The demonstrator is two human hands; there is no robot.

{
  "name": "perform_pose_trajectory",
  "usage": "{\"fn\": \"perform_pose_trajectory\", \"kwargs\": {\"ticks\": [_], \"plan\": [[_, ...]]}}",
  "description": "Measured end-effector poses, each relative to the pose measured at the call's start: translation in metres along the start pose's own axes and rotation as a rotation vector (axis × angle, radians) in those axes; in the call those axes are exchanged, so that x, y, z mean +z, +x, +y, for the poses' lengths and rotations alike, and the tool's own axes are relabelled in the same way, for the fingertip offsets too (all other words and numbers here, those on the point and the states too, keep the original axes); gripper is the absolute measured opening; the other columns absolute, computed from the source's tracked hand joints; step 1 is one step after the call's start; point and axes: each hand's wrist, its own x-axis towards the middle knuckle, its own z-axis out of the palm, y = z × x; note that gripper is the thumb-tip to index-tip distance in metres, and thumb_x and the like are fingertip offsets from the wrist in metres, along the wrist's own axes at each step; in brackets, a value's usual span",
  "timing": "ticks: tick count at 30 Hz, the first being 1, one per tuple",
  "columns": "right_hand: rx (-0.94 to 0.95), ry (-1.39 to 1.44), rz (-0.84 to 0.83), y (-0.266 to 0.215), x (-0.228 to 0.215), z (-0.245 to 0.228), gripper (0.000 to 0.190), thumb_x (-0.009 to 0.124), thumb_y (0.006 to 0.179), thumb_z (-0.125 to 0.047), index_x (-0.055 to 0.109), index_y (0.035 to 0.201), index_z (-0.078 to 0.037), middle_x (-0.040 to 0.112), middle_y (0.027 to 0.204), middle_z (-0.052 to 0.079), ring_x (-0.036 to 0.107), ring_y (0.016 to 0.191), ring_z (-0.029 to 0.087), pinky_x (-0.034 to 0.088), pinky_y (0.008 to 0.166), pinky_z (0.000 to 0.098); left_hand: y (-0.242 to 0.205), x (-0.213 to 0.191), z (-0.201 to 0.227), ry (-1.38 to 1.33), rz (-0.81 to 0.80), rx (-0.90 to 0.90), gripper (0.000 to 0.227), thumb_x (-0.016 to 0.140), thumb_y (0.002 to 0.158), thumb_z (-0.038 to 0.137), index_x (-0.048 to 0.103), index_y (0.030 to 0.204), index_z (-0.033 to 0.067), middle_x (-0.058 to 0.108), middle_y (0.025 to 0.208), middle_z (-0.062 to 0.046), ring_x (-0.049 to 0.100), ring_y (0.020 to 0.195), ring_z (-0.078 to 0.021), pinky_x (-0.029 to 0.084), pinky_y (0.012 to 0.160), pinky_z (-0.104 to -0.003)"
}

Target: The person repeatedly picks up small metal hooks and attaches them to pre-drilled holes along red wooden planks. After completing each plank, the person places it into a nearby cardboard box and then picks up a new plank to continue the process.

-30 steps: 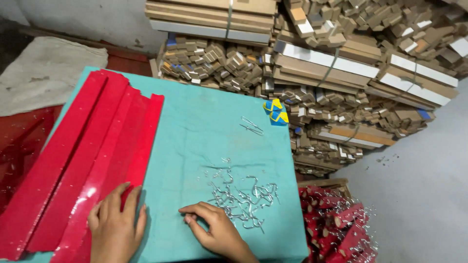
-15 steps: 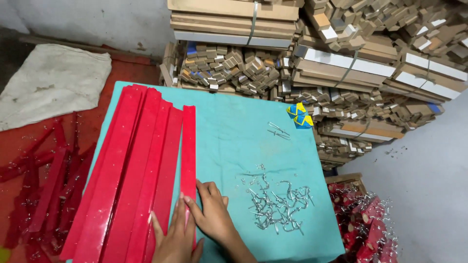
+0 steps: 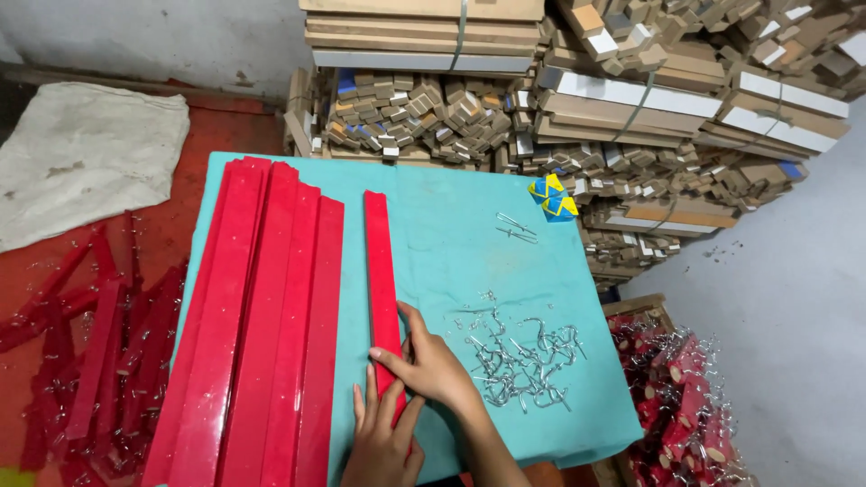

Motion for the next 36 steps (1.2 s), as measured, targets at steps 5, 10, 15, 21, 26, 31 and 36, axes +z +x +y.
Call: {"fn": "perform_pose_trajectory", "kwargs": {"ticks": [5,10,15,21,26,31,36], "plan": [[0.026,-0.026,-0.014,0.011,-0.007,0.003,0.091,0.07,0.082,-0.057,0.029,0.156,-0.023,0.068,0.08,0.006,0.068,0.073,0.022,0.047,0.063,0.0345,0.0,0.023,0.0,0.183,0.093,0.03,0.073,0.057,0.058,0.015,0.067,0.13,0.0219,0.048,0.148,-0.02,0.024,0.148,-0.0613,0.022,0.114,-0.076],[-0.022,0.006,0.009,0.018,-0.006,0.021,0.089,0.075,0.083,-0.045,0.032,0.156,-0.019,0.065,0.076,0.002,0.065,0.071,0.018,0.047,0.065,0.0325,0.017,0.028,0.022,0.3,0.364,-0.022,0.05,0.04,0.087,0.004,0.074,0.11,0.0318,0.065,0.13,-0.011,0.049,0.137,-0.056,0.041,0.109,-0.067],[0.047,0.195,0.022,0.008,-0.015,0.034,0.071,0.068,0.091,-0.028,0.04,0.156,-0.026,0.062,0.076,-0.005,0.06,0.069,0.007,0.049,0.071,0.0243,0.024,0.016,0.021,-0.112,0.128,-0.161,0.044,0.066,0.061,0.014,0.075,0.103,0.0254,0.063,0.135,-0.001,0.039,0.15,-0.0392,0.035,0.114,-0.059],[-0.054,0.249,-0.024,-0.02,-0.031,0.035,0.062,0.05,0.105,-0.03,0.028,0.163,-0.023,0.053,0.072,-0.002,0.05,0.065,0.01,0.038,0.063,0.0273,0.076,-0.02,0.033,-0.591,0.188,-0.482,0.047,0.068,0.084,0.022,0.061,0.129,0.0112,0.052,0.145,-0.016,0.052,0.139,-0.0262,0.044,0.11,-0.041],[-0.089,0.401,-0.052,-0.02,-0.021,0.068,0.066,0.049,0.105,-0.032,0.022,0.164,-0.022,0.056,0.089,0.0,0.057,0.078,0.01,0.045,0.077,0.0251,0.089,0.001,0.024,-0.77,0.046,-0.473,0.068,0.058,0.094,0.029,0.035,0.154,0.0084,0.034,0.161,-0.013,0.037,0.151,-0.025,0.034,0.121,-0.041],[-0.141,0.08,0.05,-0.019,-0.043,0.071,0.071,0.054,0.1,-0.044,0.031,0.163,-0.019,0.051,0.123,0.008,0.062,0.097,0.016,0.051,0.094,0.0296,0.099,0.0,0.042,-0.968,-0.058,-0.65,0.075,0.055,0.095,0.029,0.023,0.161,0.0181,0.018,0.17,-0.003,0.037,0.153,-0.0192,0.042,0.119,-0.04],[-0.27,-0.08,0.248,-0.009,-0.073,0.096,0.048,0.059,0.1,-0.032,0.057,0.144,-0.012,0.053,0.136,0.012,0.056,0.13,0.026,0.042,0.11,0.0372,0.094,0.016,0.04,-0.627,-0.104,-0.43,0.065,0.037,0.103,0.039,0.028,0.161,0.0103,0.014,0.171,-0.013,0.018,0.159,-0.027,0.018,0.124,-0.043]]}}
